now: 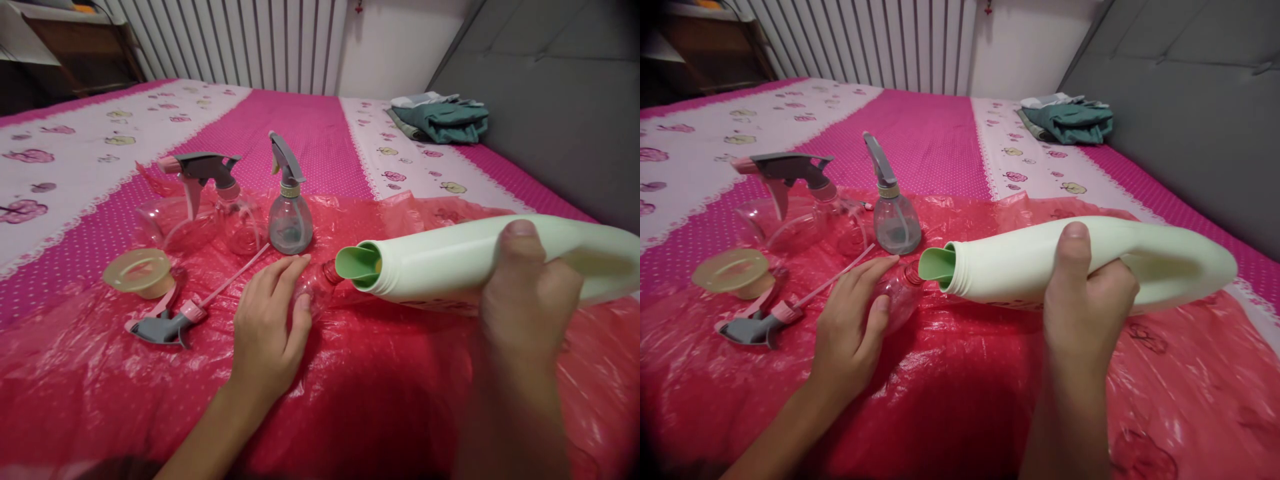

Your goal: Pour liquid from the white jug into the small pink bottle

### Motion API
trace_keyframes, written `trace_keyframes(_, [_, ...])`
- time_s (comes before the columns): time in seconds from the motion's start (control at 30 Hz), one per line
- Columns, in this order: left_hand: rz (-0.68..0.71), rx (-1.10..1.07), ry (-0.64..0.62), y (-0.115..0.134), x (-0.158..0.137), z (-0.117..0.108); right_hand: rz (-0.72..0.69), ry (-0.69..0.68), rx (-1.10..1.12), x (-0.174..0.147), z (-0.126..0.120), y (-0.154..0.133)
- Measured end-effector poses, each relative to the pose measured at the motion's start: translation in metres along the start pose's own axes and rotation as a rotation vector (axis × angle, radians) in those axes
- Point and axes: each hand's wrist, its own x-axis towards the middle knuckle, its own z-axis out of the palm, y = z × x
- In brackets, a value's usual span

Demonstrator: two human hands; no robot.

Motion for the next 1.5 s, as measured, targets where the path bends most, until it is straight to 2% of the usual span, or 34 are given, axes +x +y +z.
trace_keyframes(0.77, [0.007, -0.004, -0.003, 0.0005, -0.0001, -0.0002, -0.008, 0.055, -0.007, 0.0014, -0.0012, -0.0012])
trace_keyframes(0.97, [0.009, -0.006, 0.0, 0.0008, 0.0002, -0.0006, -0.014, 0.02, 0.001, -0.0004, -0.0006, -0.0027])
trace_keyframes(1.33, [0.006, -0.002, 0.006, 0.0006, -0.0001, 0.0003, 0.0, 0.061, -0.008, 0.0004, 0.0001, -0.0016])
trace_keyframes(1.5, [0.014, 0.005, 0.005, 0.0005, -0.0002, 0.0003, 0.019, 0.016, 0.009, 0.0013, 0.0005, -0.0001])
